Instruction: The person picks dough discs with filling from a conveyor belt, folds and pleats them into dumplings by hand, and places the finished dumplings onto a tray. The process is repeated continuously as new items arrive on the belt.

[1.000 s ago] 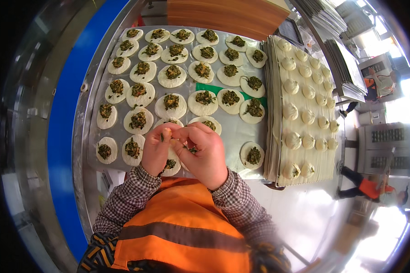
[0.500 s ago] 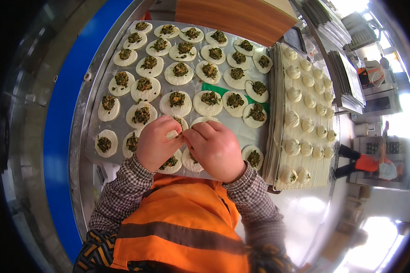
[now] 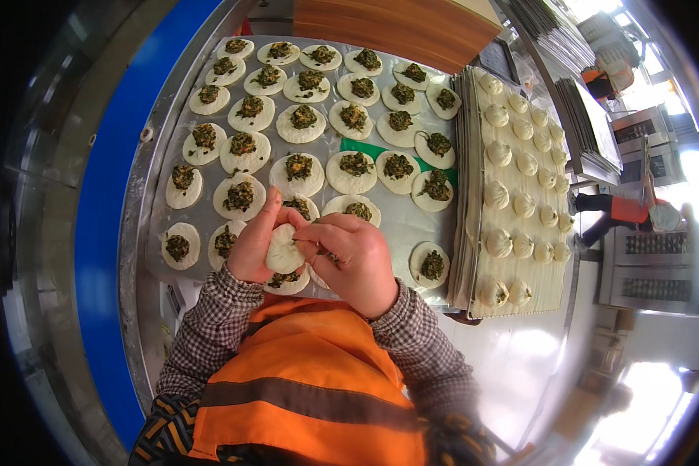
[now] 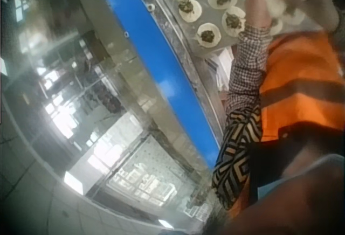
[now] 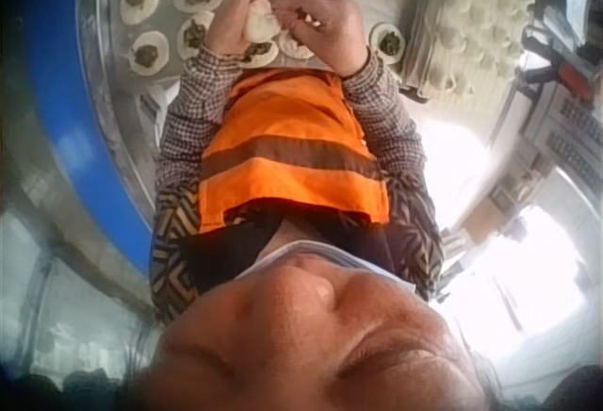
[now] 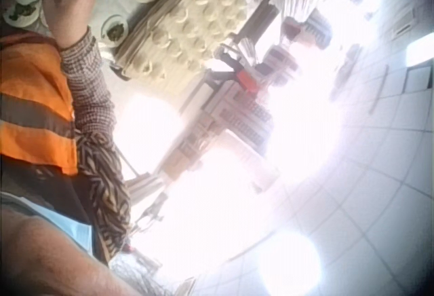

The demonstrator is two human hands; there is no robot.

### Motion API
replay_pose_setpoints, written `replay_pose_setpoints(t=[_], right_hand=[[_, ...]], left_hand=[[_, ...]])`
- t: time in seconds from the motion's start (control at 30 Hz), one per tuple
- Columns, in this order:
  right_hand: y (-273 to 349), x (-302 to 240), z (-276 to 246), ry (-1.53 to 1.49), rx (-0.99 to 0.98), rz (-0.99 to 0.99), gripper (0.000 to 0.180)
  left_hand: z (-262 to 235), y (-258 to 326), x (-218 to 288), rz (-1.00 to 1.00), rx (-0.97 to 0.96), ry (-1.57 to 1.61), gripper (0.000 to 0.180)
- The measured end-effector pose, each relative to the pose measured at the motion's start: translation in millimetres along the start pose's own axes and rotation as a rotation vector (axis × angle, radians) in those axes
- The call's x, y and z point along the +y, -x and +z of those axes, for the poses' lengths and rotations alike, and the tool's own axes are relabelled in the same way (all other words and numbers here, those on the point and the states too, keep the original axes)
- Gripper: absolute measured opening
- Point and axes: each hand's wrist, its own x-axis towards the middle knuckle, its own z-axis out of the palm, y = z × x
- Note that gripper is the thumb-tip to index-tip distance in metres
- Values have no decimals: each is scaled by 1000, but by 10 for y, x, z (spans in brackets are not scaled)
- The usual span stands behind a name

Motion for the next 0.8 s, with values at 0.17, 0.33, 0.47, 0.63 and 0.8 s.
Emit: replay_pose_setpoints(t=[0.17,0.33,0.47,0.63,0.8], right_hand=[[14,-20,-28,239,-26,-204,19],[97,-24,-52,297,-15,-269,22],[212,32,-125,294,3,-258,30],[576,-101,-421,-17,121,143,71],[1059,-103,-837,127,194,216,63]], left_hand=[[4,-13,-30,46,-7,22,61],[65,-26,-66,61,61,-6,64],[108,-40,-127,36,-49,-20,64],[462,-96,-287,44,-95,61,66],[1253,-363,-549,-44,-230,-211,75]])
